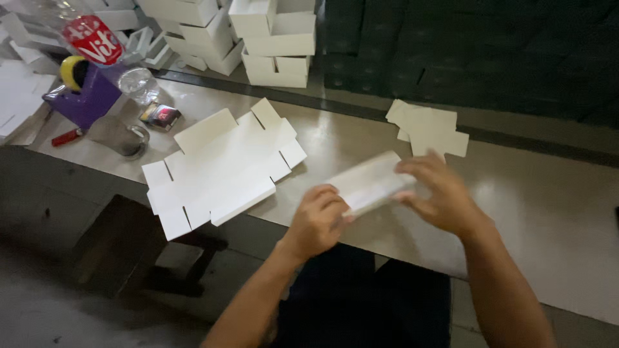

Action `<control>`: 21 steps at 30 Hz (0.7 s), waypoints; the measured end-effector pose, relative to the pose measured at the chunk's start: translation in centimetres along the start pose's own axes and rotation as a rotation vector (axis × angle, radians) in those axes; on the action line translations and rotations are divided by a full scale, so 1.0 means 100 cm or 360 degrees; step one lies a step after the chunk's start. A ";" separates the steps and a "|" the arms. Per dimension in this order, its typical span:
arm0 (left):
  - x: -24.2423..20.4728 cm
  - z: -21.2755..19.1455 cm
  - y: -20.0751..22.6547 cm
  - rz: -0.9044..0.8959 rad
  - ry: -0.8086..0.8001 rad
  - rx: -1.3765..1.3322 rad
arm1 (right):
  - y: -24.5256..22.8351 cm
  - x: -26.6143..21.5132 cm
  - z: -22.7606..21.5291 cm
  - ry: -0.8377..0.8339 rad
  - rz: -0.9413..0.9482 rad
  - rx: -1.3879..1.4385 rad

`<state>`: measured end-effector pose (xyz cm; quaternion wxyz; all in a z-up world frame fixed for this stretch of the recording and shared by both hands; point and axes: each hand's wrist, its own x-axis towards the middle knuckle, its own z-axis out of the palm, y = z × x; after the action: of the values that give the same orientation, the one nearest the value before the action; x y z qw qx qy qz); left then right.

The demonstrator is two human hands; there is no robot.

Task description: The person assembles white cardboard boxes by folding flat pieces into rectangular shapes. They repeatedly fold the sides and tuck flaps to form the box structure, then place the finished boxes on a stack. The process is repeated multiple times throughout the video.

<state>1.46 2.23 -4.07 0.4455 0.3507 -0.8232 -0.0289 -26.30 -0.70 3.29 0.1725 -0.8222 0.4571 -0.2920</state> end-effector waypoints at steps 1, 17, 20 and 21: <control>0.006 -0.006 -0.009 0.0000 0.0012 0.0006 | 0.015 -0.001 0.001 -0.0001 -0.0013 -0.0005; 0.242 -0.029 -0.176 -0.0197 0.0765 0.1001 | 0.071 -0.011 0.045 -0.0107 0.0508 -0.0217; 0.258 -0.009 -0.200 -0.0233 0.0661 0.1149 | 0.076 -0.010 0.051 -0.0053 0.0384 -0.0236; 0.263 -0.005 -0.207 -0.0284 0.0608 0.1196 | 0.076 -0.009 0.053 -0.0080 0.0412 -0.0247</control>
<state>3.83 -29.05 7.53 0.4269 0.5575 -0.6457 0.2999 -28.26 -3.82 -5.33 0.1559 -0.7742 0.5762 -0.2105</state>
